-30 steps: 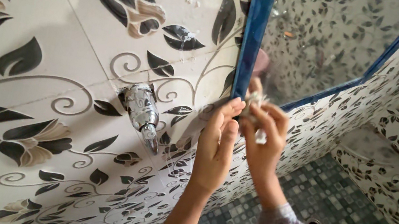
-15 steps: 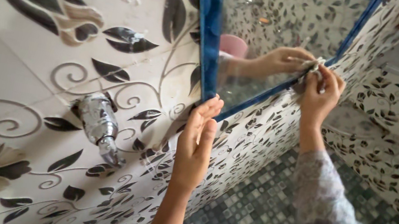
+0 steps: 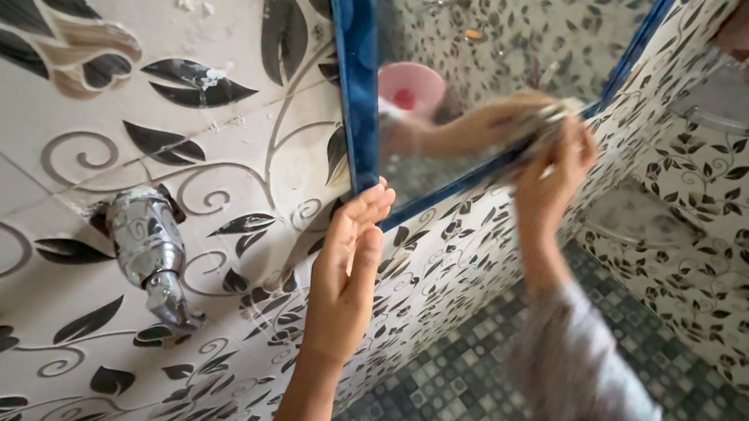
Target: The person fills a pink cup with water from a tap and pours it onto a bathroom mirror. They then use a cloth to wipe the mirror surface repeatedly, cleaning the glass and the blue frame.
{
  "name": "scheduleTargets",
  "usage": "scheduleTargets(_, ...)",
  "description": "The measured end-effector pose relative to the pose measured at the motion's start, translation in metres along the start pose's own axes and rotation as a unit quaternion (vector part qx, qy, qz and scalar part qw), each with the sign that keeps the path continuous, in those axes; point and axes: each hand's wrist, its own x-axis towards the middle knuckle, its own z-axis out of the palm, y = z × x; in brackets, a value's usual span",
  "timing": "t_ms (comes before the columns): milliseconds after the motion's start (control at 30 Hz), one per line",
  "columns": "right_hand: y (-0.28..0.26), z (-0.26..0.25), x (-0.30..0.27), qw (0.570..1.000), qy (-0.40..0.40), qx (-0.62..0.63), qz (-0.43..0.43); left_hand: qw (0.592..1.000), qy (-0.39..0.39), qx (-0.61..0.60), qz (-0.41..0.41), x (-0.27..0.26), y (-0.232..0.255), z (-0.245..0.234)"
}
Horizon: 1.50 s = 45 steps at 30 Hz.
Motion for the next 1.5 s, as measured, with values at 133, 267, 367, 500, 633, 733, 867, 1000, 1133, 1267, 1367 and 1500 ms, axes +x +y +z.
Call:
scheduleTargets(133, 0.005, 0.004, 0.067, 0.994, 0.043, 0.068, 0.069, 1.000, 0.008, 0.012, -0.018, -0.002, 0.006, 0.000)
scheduleTargets(267, -0.064, 0.019, 0.007, 0.985, 0.019, 0.097, -0.143, 1.000, 0.004, 0.015, 0.002, 0.001, 0.004, -0.001)
scheduleTargets(367, -0.096, 0.009, -0.076, 0.957, -0.115, -0.008, -0.268, 1.000, 0.002, 0.007, -0.009, -0.001, 0.003, -0.003)
scheduleTargets(500, -0.069, 0.011, -0.061, 0.961, -0.067, 0.005, -0.267, 1.000, -0.004, 0.014, -0.023, -0.001, 0.006, -0.008)
scheduleTargets(633, -0.073, 0.018, 0.012, 0.987, 0.019, 0.044, -0.153, 1.000, -0.001, 0.002, -0.017, -0.003, 0.006, -0.007)
scheduleTargets(733, -0.114, 0.023, 0.016, 0.977, -0.010, 0.058, -0.205, 1.000, 0.000, 0.005, -0.024, -0.002, 0.004, -0.007)
scheduleTargets(867, -0.148, 0.015, -0.064, 0.930, -0.094, 0.022, -0.355, 1.000, -0.008, -0.014, -0.026, -0.002, 0.000, -0.009)
scheduleTargets(1000, -0.117, 0.010, -0.063, 0.957, -0.108, 0.139, -0.230, 1.000, -0.025, 0.000, -0.018, -0.002, 0.006, -0.017)
scheduleTargets(1133, -0.101, 0.010, 0.009, 0.986, 0.003, 0.068, -0.150, 0.999, -0.022, -0.016, -0.027, -0.002, 0.007, -0.015)
scheduleTargets(1267, -0.138, 0.030, 0.014, 0.970, -0.010, 0.083, -0.230, 0.999, -0.019, -0.033, -0.035, 0.001, 0.005, -0.012)
scheduleTargets(1367, -0.149, 0.015, -0.042, 0.954, -0.080, 0.066, -0.280, 0.999, -0.025, -0.027, -0.025, 0.002, 0.001, -0.012)
scheduleTargets(1500, -0.125, 0.013, -0.043, 0.955, -0.073, 0.061, -0.281, 0.999, -0.028, -0.023, -0.039, 0.001, 0.006, -0.015)
